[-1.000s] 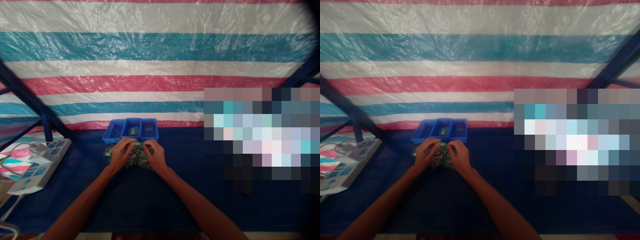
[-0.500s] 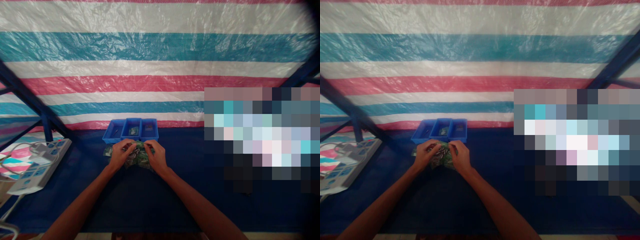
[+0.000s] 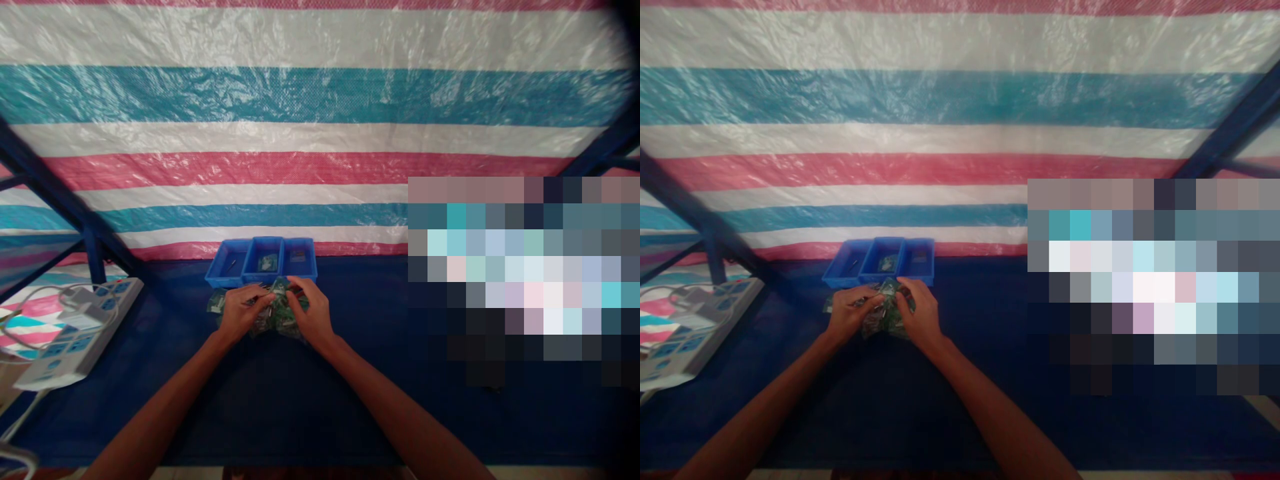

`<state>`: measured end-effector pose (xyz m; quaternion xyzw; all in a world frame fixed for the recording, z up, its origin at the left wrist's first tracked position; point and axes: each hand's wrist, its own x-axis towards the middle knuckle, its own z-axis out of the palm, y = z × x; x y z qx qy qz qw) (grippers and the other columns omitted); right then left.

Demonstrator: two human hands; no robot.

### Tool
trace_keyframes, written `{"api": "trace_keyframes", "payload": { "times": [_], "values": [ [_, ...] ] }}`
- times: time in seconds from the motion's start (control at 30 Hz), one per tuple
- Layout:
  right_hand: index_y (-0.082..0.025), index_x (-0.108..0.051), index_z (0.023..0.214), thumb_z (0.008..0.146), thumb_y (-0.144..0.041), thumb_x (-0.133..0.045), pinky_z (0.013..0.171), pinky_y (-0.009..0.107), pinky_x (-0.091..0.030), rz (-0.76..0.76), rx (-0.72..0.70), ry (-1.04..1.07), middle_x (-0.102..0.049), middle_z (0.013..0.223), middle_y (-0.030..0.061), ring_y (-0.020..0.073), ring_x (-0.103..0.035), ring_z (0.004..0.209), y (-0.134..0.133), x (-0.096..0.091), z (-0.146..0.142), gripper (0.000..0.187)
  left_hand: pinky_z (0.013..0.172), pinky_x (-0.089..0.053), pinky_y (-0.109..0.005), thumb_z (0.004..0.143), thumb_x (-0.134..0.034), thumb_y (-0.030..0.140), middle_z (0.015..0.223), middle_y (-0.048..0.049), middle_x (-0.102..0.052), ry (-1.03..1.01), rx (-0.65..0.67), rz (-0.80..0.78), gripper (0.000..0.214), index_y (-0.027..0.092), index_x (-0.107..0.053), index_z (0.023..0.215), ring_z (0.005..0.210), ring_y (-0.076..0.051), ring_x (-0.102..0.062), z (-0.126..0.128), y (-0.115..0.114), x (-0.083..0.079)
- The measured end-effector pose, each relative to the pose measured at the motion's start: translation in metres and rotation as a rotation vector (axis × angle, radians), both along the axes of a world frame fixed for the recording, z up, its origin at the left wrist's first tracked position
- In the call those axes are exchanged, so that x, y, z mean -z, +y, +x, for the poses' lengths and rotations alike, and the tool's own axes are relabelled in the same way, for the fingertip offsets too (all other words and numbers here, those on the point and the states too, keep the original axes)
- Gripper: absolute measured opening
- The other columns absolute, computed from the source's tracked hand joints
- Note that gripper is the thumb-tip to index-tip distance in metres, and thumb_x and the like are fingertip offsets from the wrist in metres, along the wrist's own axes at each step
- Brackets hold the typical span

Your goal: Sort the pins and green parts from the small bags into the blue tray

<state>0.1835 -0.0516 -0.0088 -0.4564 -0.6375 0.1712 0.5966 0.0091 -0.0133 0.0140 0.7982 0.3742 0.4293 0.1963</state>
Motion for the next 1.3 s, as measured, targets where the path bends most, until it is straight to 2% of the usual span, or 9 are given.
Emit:
{"api": "trace_keyframes", "payload": {
  "times": [0.13, 0.33, 0.43, 0.57, 0.67, 0.77, 0.9, 1.07, 1.3],
  "values": [
    [-0.021, -0.059, 0.115, 0.088, -0.018, -0.048, 0.08, 0.03, -0.05, 0.014, -0.015, 0.003, -0.063, 0.102, 0.0068, 0.0179, -0.06, 0.091, 0.0, 0.0, 0.001, 0.03, 0.059, -0.045, -0.026, 0.08, -0.065, 0.032, 0.066, -0.0016, -0.065, -0.073, -0.027, -0.076, 0.018, 0.017, -0.069, 0.071, 0.06, -0.014, -0.058, 0.0, -0.001, -0.002],
    [-0.023, -0.052, 0.129, 0.084, -0.002, -0.035, 0.092, 0.032, -0.046, 0.076, -0.089, -0.049, -0.06, 0.113, 0.0067, 0.0174, -0.056, 0.105, 0.0, -0.002, 0.002, 0.052, 0.049, -0.04, -0.02, 0.08, -0.065, 0.034, 0.052, 0.0026, -0.055, -0.33, 0.086, -0.412, 0.021, 0.013, -0.064, 0.076, 0.047, -0.009, -0.05, 0.002, 0.004, -0.003],
    [-0.024, -0.049, 0.133, 0.084, -0.002, -0.035, 0.092, 0.03, -0.046, 0.092, -0.096, -0.057, -0.058, 0.114, 0.0074, 0.0168, -0.055, 0.104, 0.0, -0.001, 0.001, 0.056, 0.046, -0.041, -0.019, 0.078, -0.067, 0.032, 0.055, 0.005, -0.055, -0.455, 0.177, -0.56, 0.027, 0.017, -0.059, 0.099, 0.043, -0.008, -0.049, 0.004, 0.006, -0.004],
    [-0.025, -0.061, 0.119, 0.085, -0.006, -0.043, 0.088, 0.03, -0.047, 0.094, -0.082, -0.068, -0.058, 0.106, 0.0069, 0.0169, -0.057, 0.097, 0.001, 0.001, 0.0, 0.043, 0.04, -0.039, -0.016, 0.076, -0.069, 0.033, 0.053, 0.0092, -0.05, -0.521, 0.228, -0.703, 0.05, 0.024, -0.045, 0.119, 0.039, -0.007, -0.047, 0.007, 0.007, -0.006],
    [-0.023, -0.066, 0.106, 0.086, -0.012, -0.05, 0.081, 0.029, -0.048, 0.062, -0.041, -0.068, -0.059, 0.096, 0.0057, 0.0168, -0.058, 0.089, 0.002, 0.002, 0.001, 0.028, 0.04, -0.04, -0.017, 0.077, -0.067, 0.039, 0.059, 0.0063, -0.053, -0.494, 0.186, -0.703, 0.042, 0.021, -0.052, 0.112, 0.042, -0.007, -0.049, 0.008, 0.008, -0.005],
    [-0.02, -0.067, 0.089, 0.086, -0.02, -0.057, 0.078, 0.029, -0.047, 0.058, 0.022, -0.052, -0.057, 0.088, 0.0049, 0.0168, -0.056, 0.084, 0.0, -0.001, 0.001, 0.011, 0.047, -0.047, -0.021, 0.082, -0.058, 0.048, 0.082, -0.0026, -0.062, -0.466, 0.118, -0.639, 0.037, 0.017, -0.061, 0.101, 0.06, -0.012, -0.058, 0.009, 0.009, -0.003],
    [-0.019, -0.062, 0.083, 0.086, -0.023, -0.056, 0.082, 0.03, -0.046, 0.051, 0.048, -0.056, -0.056, 0.092, 0.0057, 0.018, -0.055, 0.089, -0.003, -0.006, 0.001, 0.008, 0.061, -0.052, -0.026, 0.088, -0.046, 0.051, 0.103, -0.009, -0.062, -0.492, 0.126, -0.573, 0.042, 0.015, -0.064, 0.099, 0.083, -0.018, -0.06, 0.009, 0.01, -0.002],
    [-0.019, -0.059, 0.083, 0.088, -0.023, -0.051, 0.081, 0.03, -0.044, 0.042, 0.016, -0.056, -0.056, 0.091, 0.0055, 0.0174, -0.055, 0.089, -0.004, -0.007, 0.001, 0.01, 0.064, -0.05, -0.026, 0.08, -0.062, 0.043, 0.094, -0.0064, -0.064, -0.375, 0.131, -0.566, 0.035, 0.015, -0.064, 0.102, 0.073, -0.016, -0.059, 0.008, 0.007, -0.002],
    [-0.018, -0.059, 0.085, 0.089, -0.023, -0.049, 0.07, 0.027, -0.043, 0.032, -0.007, -0.062, -0.058, 0.079, 0.0028, 0.0154, -0.055, 0.074, -0.003, -0.005, 0.0, 0.012, 0.058, -0.046, -0.022, 0.073, -0.07, 0.036, 0.074, -0.0023, -0.063, -0.285, 0.151, -0.591, 0.026, 0.013, -0.066, 0.085, 0.064, -0.012, -0.057, 0.008, 0.003, -0.003]
  ]
}}
